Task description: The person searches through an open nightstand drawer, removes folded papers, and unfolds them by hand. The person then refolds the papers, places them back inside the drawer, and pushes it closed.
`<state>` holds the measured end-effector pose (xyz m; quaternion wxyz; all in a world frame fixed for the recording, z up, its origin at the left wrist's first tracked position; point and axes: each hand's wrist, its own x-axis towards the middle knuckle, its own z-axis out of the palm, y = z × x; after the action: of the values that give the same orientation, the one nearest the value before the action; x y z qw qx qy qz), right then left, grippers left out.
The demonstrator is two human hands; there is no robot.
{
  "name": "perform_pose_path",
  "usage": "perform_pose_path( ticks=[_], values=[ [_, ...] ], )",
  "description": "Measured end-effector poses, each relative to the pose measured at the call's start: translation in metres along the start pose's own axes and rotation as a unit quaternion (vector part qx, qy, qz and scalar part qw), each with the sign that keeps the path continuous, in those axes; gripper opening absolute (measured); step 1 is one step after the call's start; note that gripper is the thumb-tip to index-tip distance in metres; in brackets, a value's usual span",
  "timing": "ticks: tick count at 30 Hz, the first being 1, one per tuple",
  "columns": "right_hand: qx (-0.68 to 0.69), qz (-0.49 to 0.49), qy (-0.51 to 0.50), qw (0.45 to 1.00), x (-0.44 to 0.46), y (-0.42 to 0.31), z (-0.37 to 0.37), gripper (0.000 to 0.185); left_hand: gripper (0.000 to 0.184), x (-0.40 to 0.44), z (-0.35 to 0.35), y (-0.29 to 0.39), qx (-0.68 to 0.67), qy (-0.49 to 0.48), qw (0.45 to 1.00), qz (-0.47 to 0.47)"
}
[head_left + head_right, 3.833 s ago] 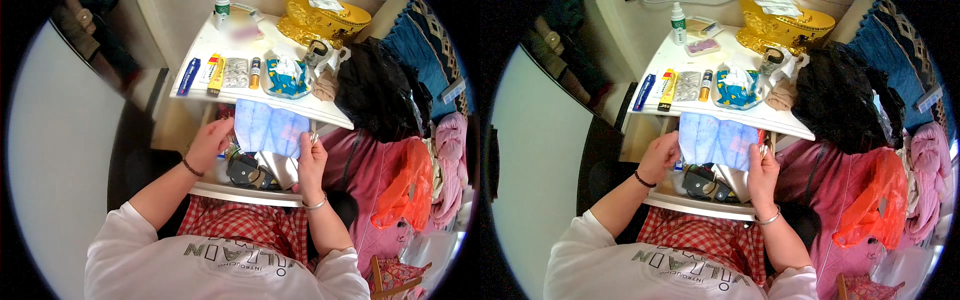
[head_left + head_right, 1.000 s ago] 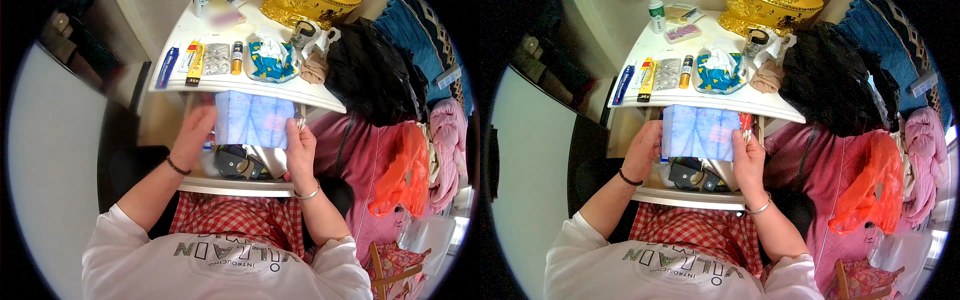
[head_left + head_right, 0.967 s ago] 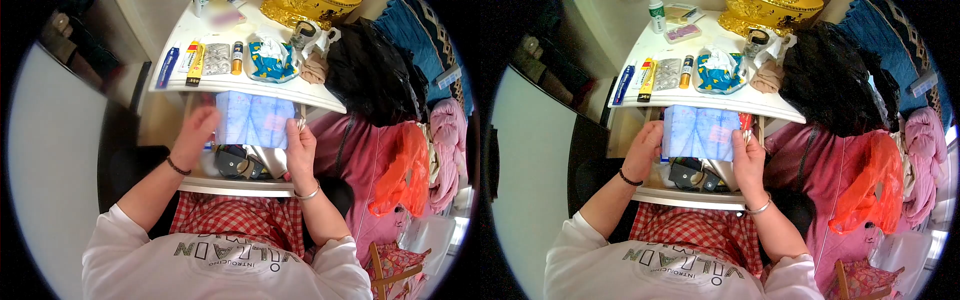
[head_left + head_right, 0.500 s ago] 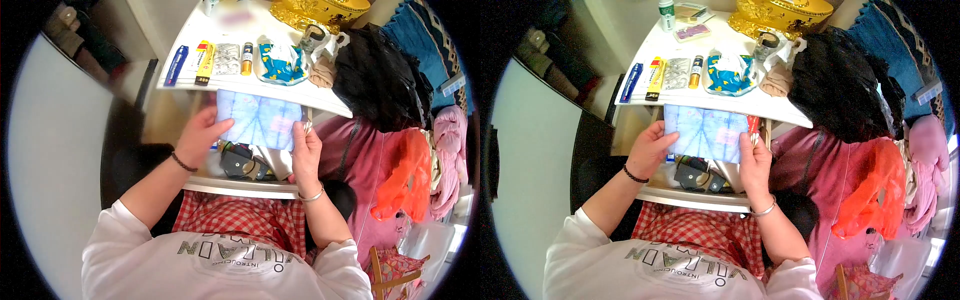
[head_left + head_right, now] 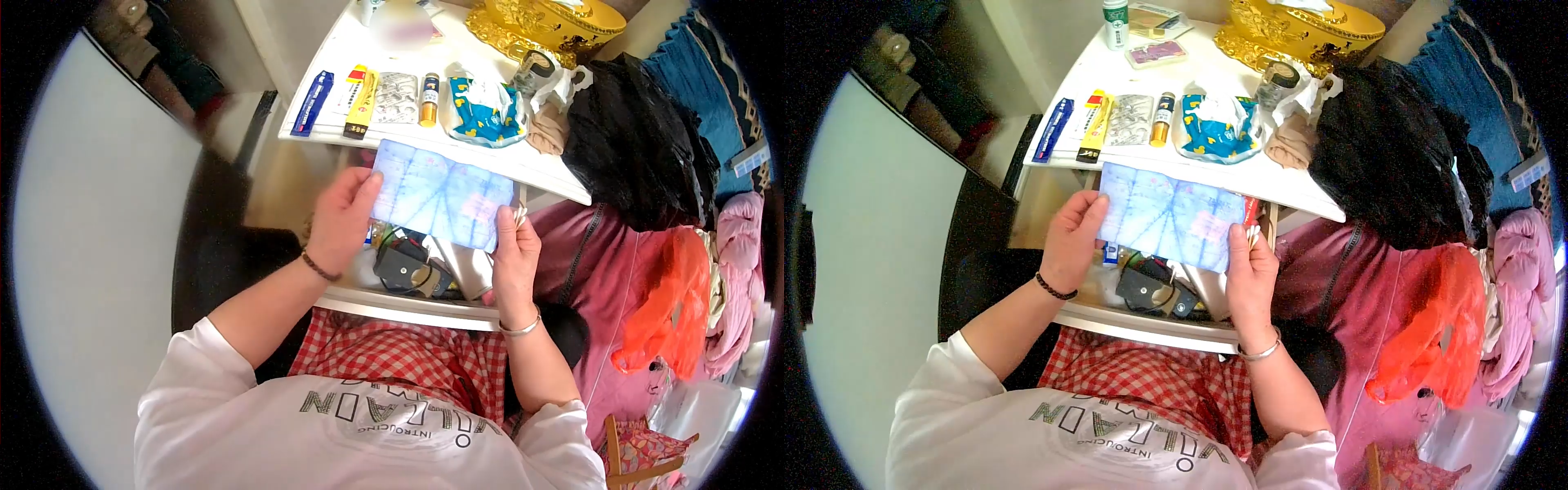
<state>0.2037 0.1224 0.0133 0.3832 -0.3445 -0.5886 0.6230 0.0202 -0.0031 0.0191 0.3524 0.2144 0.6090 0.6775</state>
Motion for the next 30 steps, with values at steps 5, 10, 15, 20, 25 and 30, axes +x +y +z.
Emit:
perform_pose_path(
  ticks=[5, 10, 15, 20, 25, 30],
  values=[
    [0.003, 0.008, -0.004, 1.000, 0.001, 0.000, 0.000, 0.024, 0.019, 0.001, -0.002, -0.004, -0.030, -0.008, 0.999, 0.008],
    [0.019, 0.007, -0.001, 1.000, 0.001, -0.001, 0.001, 0.025, 0.020, 0.000, -0.004, -0.001, -0.014, -0.013, 1.000, -0.001],
    [0.006, 0.012, 0.002, 1.000, 0.000, -0.005, 0.002, 0.025, 0.018, 0.000, -0.002, -0.004, -0.039, -0.009, 0.999, 0.014],
    [-0.001, 0.019, 0.012, 1.000, 0.001, -0.002, 0.000, 0.024, 0.016, -0.003, 0.002, 0.001, -0.012, -0.004, 0.999, 0.049],
    [0.015, 0.002, 0.022, 1.000, 0.002, 0.000, 0.000, 0.024, 0.015, -0.002, 0.001, -0.004, -0.009, -0.022, 0.994, 0.106],
    [-0.001, -0.004, 0.015, 1.000, 0.002, 0.004, -0.006, 0.024, 0.015, -0.006, -0.001, 0.004, -0.025, -0.028, 0.998, 0.050]
  ],
)
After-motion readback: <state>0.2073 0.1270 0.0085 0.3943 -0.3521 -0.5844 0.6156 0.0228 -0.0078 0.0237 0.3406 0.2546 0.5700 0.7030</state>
